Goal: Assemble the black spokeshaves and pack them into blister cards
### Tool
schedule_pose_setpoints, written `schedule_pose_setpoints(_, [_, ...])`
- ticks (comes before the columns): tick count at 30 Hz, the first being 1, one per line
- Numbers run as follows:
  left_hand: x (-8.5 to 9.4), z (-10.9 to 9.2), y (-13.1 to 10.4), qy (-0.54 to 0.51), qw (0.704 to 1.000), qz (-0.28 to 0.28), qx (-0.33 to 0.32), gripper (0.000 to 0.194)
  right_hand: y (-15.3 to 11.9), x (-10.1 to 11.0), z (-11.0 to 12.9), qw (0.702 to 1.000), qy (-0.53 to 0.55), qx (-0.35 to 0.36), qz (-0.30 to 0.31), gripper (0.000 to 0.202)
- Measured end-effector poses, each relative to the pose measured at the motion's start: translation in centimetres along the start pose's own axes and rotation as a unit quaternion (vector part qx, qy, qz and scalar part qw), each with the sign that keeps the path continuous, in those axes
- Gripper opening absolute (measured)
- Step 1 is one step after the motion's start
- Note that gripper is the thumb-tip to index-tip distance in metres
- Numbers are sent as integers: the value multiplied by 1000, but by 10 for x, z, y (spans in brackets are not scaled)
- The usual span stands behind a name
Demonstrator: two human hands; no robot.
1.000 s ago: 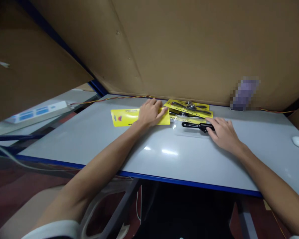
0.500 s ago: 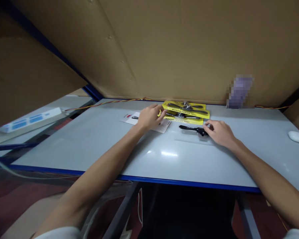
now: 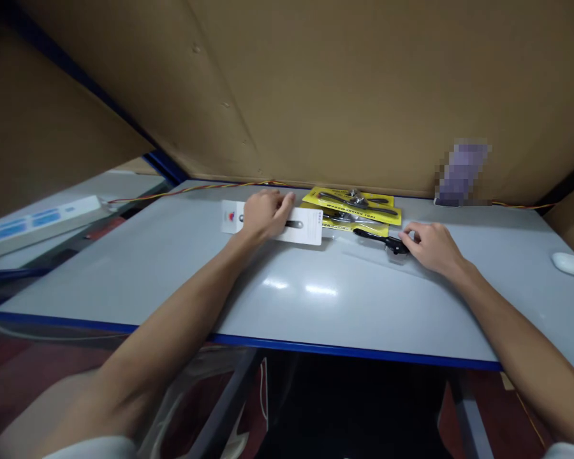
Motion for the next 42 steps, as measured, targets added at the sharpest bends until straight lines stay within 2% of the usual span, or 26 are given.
schedule_pose_setpoints(3, [14, -8, -8, -61, 997, -54, 13, 62, 0, -2, 8, 998, 8, 56, -9, 36])
schedule_pose_setpoints(7, [17, -26, -14, -63, 996, -56, -31, 58, 0, -6, 20, 994, 4, 106, -17, 38])
schedule_pose_setpoints(10, [12, -32, -15, -42, 997, -33, -56, 62, 0, -9, 20, 995, 1, 96, -7, 39])
schedule_pose_setpoints(19, [3, -29, -12, -33, 991, 38, -125, 70, 3, -7, 10, 999, 2, 53, 6, 42])
schedule_pose_setpoints(26, [7, -33, -15, -27, 985, 64, -158, 70, 2, -6, 12, 998, -12, 56, 5, 41])
schedule_pose_setpoints(34, [4, -32, -17, -58, 965, 160, -200, 71, 0, -6, 16, 997, -36, 62, 5, 43])
schedule_pose_setpoints(37, [7, -31, -17, -56, 966, 161, -193, 71, 1, -8, 16, 997, -40, 63, 10, 45])
schedule_pose_setpoints(39, [7, -37, -19, -50, 970, 145, -187, 72, 0, -9, 18, 997, -43, 66, 11, 44])
schedule_pose_setpoints(42, [0, -61, -27, -44, 970, 134, -200, 73, -4, -11, 30, 996, -43, 81, 9, 43])
Point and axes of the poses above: each hand's wrist, its own y-axis towards the middle knuckle, its own x-axis out of the back of the hand, z = x × y, the point moved 4 cm from there along y, towards the middle knuckle, and after that the axes turned 14 degrees about z, right-handed, at the moved point
